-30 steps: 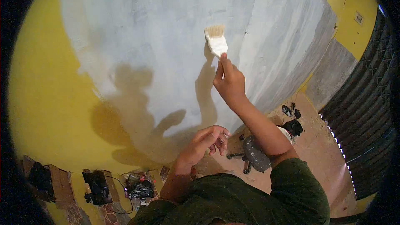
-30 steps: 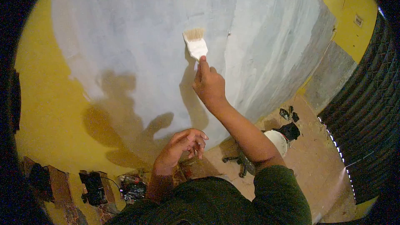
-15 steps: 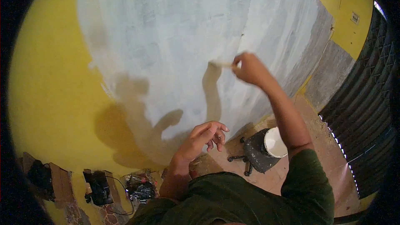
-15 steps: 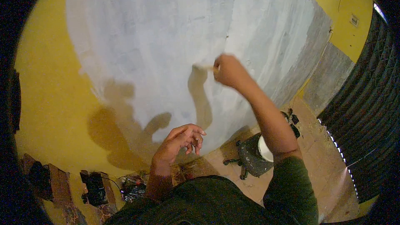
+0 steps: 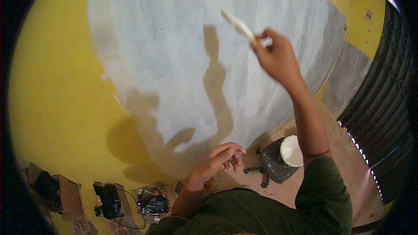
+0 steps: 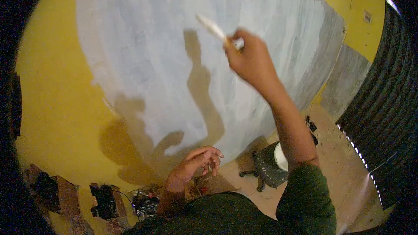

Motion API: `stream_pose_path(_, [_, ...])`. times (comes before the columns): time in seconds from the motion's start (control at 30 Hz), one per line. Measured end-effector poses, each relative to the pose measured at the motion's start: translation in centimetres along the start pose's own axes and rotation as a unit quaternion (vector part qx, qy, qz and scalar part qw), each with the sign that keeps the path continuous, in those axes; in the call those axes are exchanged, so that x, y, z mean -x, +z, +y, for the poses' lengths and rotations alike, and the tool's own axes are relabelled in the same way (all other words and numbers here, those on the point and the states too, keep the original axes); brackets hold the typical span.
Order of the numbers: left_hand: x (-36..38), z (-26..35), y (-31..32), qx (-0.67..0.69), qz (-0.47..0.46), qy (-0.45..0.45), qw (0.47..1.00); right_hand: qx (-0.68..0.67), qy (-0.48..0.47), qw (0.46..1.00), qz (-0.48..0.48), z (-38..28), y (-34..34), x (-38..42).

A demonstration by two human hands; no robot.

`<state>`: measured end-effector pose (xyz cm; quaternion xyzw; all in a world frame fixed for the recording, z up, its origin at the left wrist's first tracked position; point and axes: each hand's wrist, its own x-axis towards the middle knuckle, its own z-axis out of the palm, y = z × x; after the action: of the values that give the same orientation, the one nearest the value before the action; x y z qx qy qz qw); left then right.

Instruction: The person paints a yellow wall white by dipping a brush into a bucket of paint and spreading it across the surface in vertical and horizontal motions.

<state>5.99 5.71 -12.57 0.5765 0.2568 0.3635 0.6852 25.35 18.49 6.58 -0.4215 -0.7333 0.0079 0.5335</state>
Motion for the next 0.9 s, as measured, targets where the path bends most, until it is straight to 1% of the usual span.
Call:
stream_pose_path(0.03, [0.2, 0.1, 0.4, -0.001, -0.012, -0.009, 1.0, -0.023, 0.04, 0.999, -0.025, 0.5, 0.2, 2.9])
stream_pose_path(0.07, [0.4, -0.1, 0.5, 0.001, -0.024, -0.015, 1.0, 0.012, 0.122, 0.988, -0.097, 0.8, 0.6, 5.9])
stream_pose_path(0.1, [0.5, -0.8, 0.5, 0.005, -0.028, -0.016, 0.999, -0.022, 0.148, 0.979, -0.135, 2.8, 1.9, 9.5])
stream_pose_path(0.13, [0.7, -1.6, 0.2, 0.001, -0.045, -0.028, 0.999, -0.018, 0.214, 0.958, -0.19, 4.5, 3.3, 13.1])
stream_pose_path(0.17, [0.8, -2.4, -0.2, -0.005, -0.062, -0.039, 0.997, -0.042, 0.247, 0.936, -0.249, 7.1, 5.0, 17.0])
stream_pose_path(0.2, [0.9, -3.2, -0.5, -0.005, -0.066, -0.038, 0.997, -0.068, 0.361, 0.876, -0.312, 7.1, 5.3, 19.8])
stream_pose_path(0.23, [1.0, -4.0, -0.9, -0.009, -0.06, -0.073, 0.995, -0.107, 0.367, 0.862, -0.332, 9.8, 6.6, 24.3])
stream_pose_path(0.27, [0.7, -4.5, -1.0, -0.013, -0.056, -0.111, 0.992, -0.139, 0.472, 0.795, -0.354, 9.9, 6.4, 26.8])
stream_pose_path(0.3, [0.4, -4.8, -0.9, -0.013, -0.064, -0.115, 0.991, -0.158, 0.532, 0.756, -0.347, 10.4, 6.5, 29.8])
stream_pose_path(0.33, [0.2, -5.2, -0.7, 0.002, -0.057, -0.122, 0.991, -0.16, 0.556, 0.745, -0.331, 8.4, 5.1, 30.4])
stream_pose_path(0.37, [-0.1, -5.6, -0.5, 0.017, -0.051, -0.131, 0.99, -0.163, 0.567, 0.74, -0.323, 8.9, 4.9, 32.3])
stream_pose_path(0.4, [-0.6, -6.1, -0.3, 0.018, -0.063, -0.148, 0.987, -0.224, 0.623, 0.691, -0.291, 10.1, 4.9, 35.2])
stream_pose_path(0.43, [-1.1, -7.0, 0.1, 0.027, -0.052, -0.158, 0.986, -0.285, 0.675, 0.632, -0.251, 11.5, 5.0, 38.2])
stream_pose_path(0.47, [-1.6, -7.9, 0.5, 0.035, -0.043, -0.172, 0.984, -0.195, 0.663, 0.659, -0.296, 14.3, 5.6, 41.8])
stream_pose_path(0.5, [-2.3, -8.4, 0.6, 0.037, -0.062, -0.203, 0.977, -0.169, 0.681, 0.639, -0.316, 11.7, 3.2, 38.8])
stream_pose_path(0.53, [-3.4, -8.8, 0.8, 0.017, -0.077, -0.198, 0.977, -0.186, 0.671, 0.653, -0.298, 12.5, 2.4, 40.4])
stream_pose_path(0.57, [-4.3, -9.2, 1.2, -0.001, -0.093, -0.189, 0.978, -0.199, 0.701, 0.633, -0.261, 15.9, 3.9, 45.2])
stream_pose_path(0.6, [-4.8, -9.6, 1.7, 0.002, -0.112, -0.211, 0.971, -0.253, 0.707, 0.634, -0.184, 14.1, 2.2, 43.4])
stream_pose_path(0.63, [-5.2, -9.8, 1.9, 0.006, -0.121, -0.211, 0.97, -0.216, 0.737, 0.608, -0.202, 12.7, 0.6, 41.0])
stream_pose_path(0.67, [-5.8, -9.8, 2.2, 0.01, -0.127, -0.211, 0.969, -0.328, 0.713, 0.612, -0.099, 14.0, 1.0, 43.8])
stream_pose_path(0.7, [-6.5, -9.9, 2.7, 0.009, -0.14, -0.226, 0.964, -0.305, 0.725, 0.61, -0.096, 13.8, 0.1, 43.2])
stream_pose_path(0.77, [-7.8, -10.2, 3.6, 0.005, -0.135, -0.249, 0.959, -0.282, 0.733, 0.615, -0.067, 14.3, -1.7, 43.0])
stream_pose_path(0.8, [-8.4, -10.9, 3.9, 0.013, -0.14, -0.256, 0.956, -0.284, 0.742, 0.604, -0.058, 14.5, -2.4, 43.3])
stream_pose_path(0.87, [-9.5, -11.4, 4.5, 0.01, -0.156, -0.266, 0.951, -0.227, 0.748, 0.622, -0.042, 15.2, -3.6, 44.0])
stream_pose_path(0.9, [-10.2, -11.6, 4.7, 0.006, -0.165, -0.264, 0.95, -0.226, 0.753, 0.617, -0.037, 15.5, -4.1, 44.4])
